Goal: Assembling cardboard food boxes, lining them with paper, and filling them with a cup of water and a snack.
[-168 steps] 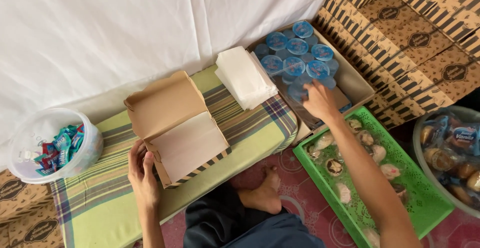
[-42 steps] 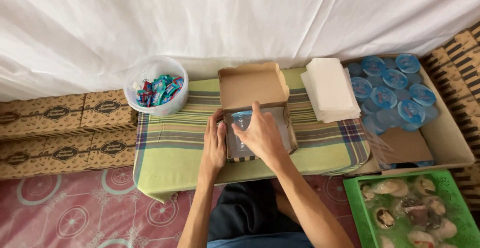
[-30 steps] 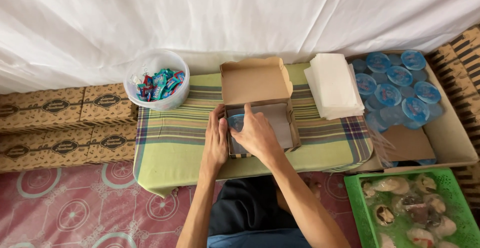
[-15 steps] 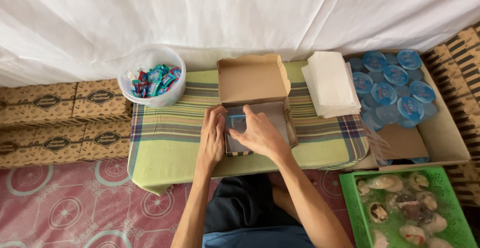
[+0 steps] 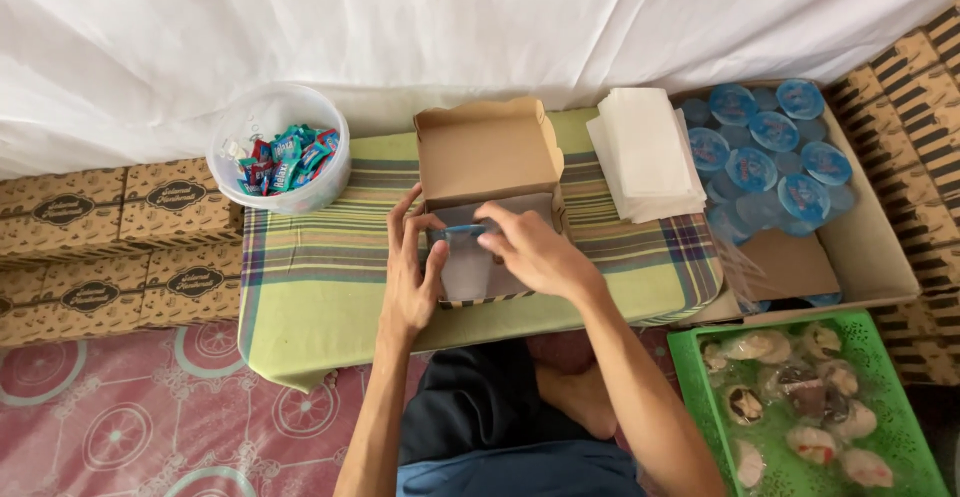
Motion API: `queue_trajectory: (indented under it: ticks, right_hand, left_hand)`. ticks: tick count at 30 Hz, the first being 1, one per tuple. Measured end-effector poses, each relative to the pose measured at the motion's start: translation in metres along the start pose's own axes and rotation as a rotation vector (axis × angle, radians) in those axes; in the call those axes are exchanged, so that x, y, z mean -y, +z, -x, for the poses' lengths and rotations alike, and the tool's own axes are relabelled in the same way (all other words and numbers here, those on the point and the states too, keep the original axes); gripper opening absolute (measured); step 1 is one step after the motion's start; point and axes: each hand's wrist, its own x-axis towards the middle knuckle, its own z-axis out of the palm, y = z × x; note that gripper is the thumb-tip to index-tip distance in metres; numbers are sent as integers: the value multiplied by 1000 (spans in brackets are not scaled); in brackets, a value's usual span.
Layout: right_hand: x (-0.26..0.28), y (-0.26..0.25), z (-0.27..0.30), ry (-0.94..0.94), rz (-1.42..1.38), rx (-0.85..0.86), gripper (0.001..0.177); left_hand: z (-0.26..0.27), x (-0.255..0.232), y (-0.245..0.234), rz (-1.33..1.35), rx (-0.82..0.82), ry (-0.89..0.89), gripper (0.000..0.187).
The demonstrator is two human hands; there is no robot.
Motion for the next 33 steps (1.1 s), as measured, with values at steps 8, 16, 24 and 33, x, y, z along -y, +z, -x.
queue_trajectory:
  ticks: [8,16,24,33]
  right_hand:
    - [-116,-26,35,-516,-702,-763,55]
    - [-323,-72,127,-98,-579,-1244,17]
    - [-316,-104,140,566,125,-656,29]
    - [-332,-95,112,556,150,-632,18]
  left_hand:
    - [0,11,2,-63,6,45,33]
    - [6,38,8,-102,7,84,36]
    - [3,8,16,-138,-41,10,36]
    - [4,14,15,-125,-45,-3,35]
